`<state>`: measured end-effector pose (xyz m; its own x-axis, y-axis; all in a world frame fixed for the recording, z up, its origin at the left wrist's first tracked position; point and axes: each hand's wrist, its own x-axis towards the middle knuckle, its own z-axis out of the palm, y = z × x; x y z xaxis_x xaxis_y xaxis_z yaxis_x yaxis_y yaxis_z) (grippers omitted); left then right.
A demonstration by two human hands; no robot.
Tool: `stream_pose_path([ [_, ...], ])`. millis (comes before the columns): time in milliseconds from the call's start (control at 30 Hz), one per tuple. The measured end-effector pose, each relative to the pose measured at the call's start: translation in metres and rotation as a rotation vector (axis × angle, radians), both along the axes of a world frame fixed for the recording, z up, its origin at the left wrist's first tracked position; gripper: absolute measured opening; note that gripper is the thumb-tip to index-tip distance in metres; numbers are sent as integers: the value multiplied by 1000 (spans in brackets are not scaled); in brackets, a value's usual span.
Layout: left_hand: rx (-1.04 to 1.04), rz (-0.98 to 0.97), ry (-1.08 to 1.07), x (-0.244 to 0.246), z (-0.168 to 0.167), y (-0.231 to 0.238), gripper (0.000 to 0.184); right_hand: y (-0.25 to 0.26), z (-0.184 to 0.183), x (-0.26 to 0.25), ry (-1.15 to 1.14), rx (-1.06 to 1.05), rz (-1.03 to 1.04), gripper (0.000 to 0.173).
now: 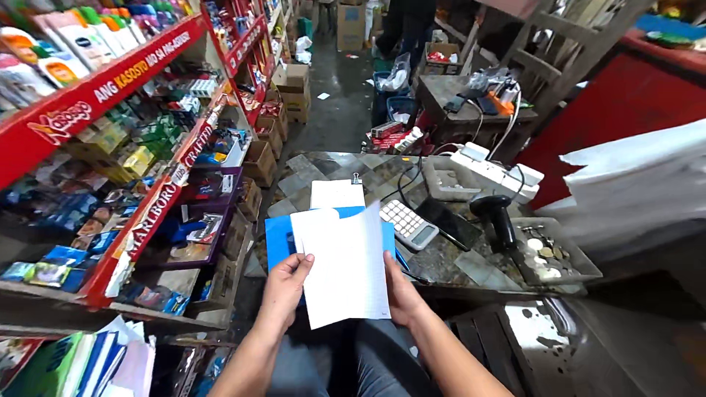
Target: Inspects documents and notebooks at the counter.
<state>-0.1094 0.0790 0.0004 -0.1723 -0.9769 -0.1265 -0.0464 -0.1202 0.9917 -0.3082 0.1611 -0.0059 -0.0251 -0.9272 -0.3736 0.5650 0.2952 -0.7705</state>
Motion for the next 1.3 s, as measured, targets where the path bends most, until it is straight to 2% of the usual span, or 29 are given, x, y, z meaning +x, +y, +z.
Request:
stream_pose_path([
  [67,3,33,-73,17,-1,-3,19,4,0,-19,35,48,-85,55],
  [133,31,72,-103,32,-1,-5,18,5,-4,-32,182,55,-181,40],
  [167,40,86,-105,38,0,-5,17,4,-9,-36,336,21,-217,38],
  [233,37,99,-92,41,0,-5,17,4,-26,-40,820,-116,-252,60],
  [267,23,100,-93,39,0,-4,16,5,-34,-38,1110,-218,-269,63],
  [333,-24,99,-92,26,-3,1,16,5,-36,-25,1506,-432,-271,50],
  [367,-54,87,-84,17,-5,5,17,7,-31,-13,1568,-502,-221,50],
  [467,-120,-14,24,-13,-13,24,30,16,-4,25,1462,-546,23,86],
  [500,-138,-63,65,-19,-16,29,37,17,-1,32,1433,-554,41,87],
  [567,-200,-112,75,-22,-19,34,38,16,-3,31,1389,-560,-49,72],
  [633,-263,-81,15,-13,-21,31,23,17,-6,12,1292,-450,-116,63],
  [667,-268,-52,-12,-5,-22,29,21,19,-7,-1,1260,-360,-130,63],
  [700,-261,-26,-32,6,-24,28,24,21,-7,-15,1277,-269,-144,63],
  [767,-206,24,-2,27,-32,29,34,24,-11,-35,1501,-192,-199,60],
  [800,-171,51,37,34,-35,31,45,25,-12,-37,1634,-211,-232,54],
  [867,-88,103,93,42,-41,38,72,30,-14,-23,1780,-390,-245,35],
  [900,-51,133,112,43,-42,43,83,34,-14,-5,1784,-517,-183,29],
  [967,-8,165,131,41,-42,51,91,40,-16,40,1694,-785,49,32],
  [1033,12,161,167,41,-41,55,90,40,-23,74,1667,-994,206,30],
  [1100,13,145,192,44,-41,57,85,36,-31,90,1699,-1074,234,19],
  [1200,13,114,229,52,-43,59,74,35,-34,94,1627,-1069,236,17],
  [1300,-26,94,258,55,-48,60,58,39,-29,95,1496,-961,226,16],
])
